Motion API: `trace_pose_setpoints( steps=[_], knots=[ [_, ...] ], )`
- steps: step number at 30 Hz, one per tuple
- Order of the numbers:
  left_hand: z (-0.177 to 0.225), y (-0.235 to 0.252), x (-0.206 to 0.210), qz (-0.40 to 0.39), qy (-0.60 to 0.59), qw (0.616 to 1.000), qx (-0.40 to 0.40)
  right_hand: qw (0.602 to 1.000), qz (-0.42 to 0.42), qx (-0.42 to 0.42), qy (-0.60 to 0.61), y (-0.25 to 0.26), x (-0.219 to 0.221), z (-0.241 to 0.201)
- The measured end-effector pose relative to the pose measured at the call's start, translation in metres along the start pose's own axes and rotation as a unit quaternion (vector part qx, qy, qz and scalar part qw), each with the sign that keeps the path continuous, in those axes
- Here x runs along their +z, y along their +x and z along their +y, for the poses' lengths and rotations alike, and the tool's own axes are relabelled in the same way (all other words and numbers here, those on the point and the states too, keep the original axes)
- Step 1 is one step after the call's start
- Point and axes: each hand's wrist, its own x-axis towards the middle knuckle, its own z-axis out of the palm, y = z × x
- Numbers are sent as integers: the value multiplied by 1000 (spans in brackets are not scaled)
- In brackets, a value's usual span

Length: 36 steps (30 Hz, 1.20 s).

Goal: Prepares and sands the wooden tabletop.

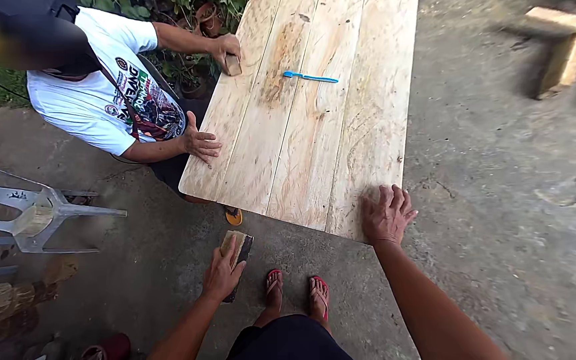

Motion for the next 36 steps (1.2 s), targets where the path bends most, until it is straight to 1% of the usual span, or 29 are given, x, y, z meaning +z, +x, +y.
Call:
trace_pose_setpoints(
  steps=[2, 3, 5, 7, 9, 10, 13, 16, 18, 19, 23, 24, 25, 27, 29, 30, 31, 33, 36],
  knots=[
    [-4, -4, -2, 70, -71, 995, 5, 1000, -8, 1, -4, 1, -2, -1],
    [-2, -3, -4, 103, -87, 991, 17, 1000, -15, 2, -5, 1, -3, -2],
    [6, 4, -11, 144, -95, 984, 49, 1000, -17, 1, -5, 1, -3, -1],
    [16, 15, -16, 168, -73, 980, 79, 1000, -9, -1, -8, 1, -1, 0],
    [31, 27, -20, 174, -34, 979, 99, 1000, -2, -3, -8, 1, 0, 0],
    [42, 33, -22, 165, -6, 981, 102, 1000, -2, -1, -8, 1, 0, 0],
    [90, 59, -35, 91, 85, 990, 70, 1000, 0, -3, -10, 1, 0, -1],
    [132, 104, -47, 100, 91, 989, 56, 1000, -1, -3, -11, 0, 0, -1],
    [145, 122, -54, 109, 84, 989, 49, 1000, 9, -2, -10, -1, 2, 1],
    [141, 124, -53, 112, 83, 989, 54, 1000, 17, -2, -10, -1, 2, 2],
    [81, 94, -25, 168, 85, 977, 101, 1000, 7, 3, -8, 1, 0, 1],
    [76, 88, -25, 169, 84, 977, 102, 1000, 6, 2, -7, 2, 0, -1],
    [80, 86, -29, 154, 89, 980, 88, 1000, 2, 3, -8, 2, 0, -2],
    [105, 97, -42, 121, 93, 987, 47, 1000, -4, 5, -11, 1, 0, -2],
    [132, 120, -54, 131, 81, 988, 25, 1000, 0, 9, -10, 1, 0, -2],
    [139, 129, -56, 143, 76, 986, 24, 1000, 2, 9, -9, 1, -1, -2],
    [139, 133, -55, 150, 75, 985, 30, 1000, 2, 10, -11, 1, -1, -2],
    [119, 124, -46, 152, 75, 984, 63, 1000, -8, 12, -16, 0, -1, -1],
    [80, 86, -27, 141, 88, 981, 98, 1000, -11, 8, -14, 0, -1, -1]
  ],
)
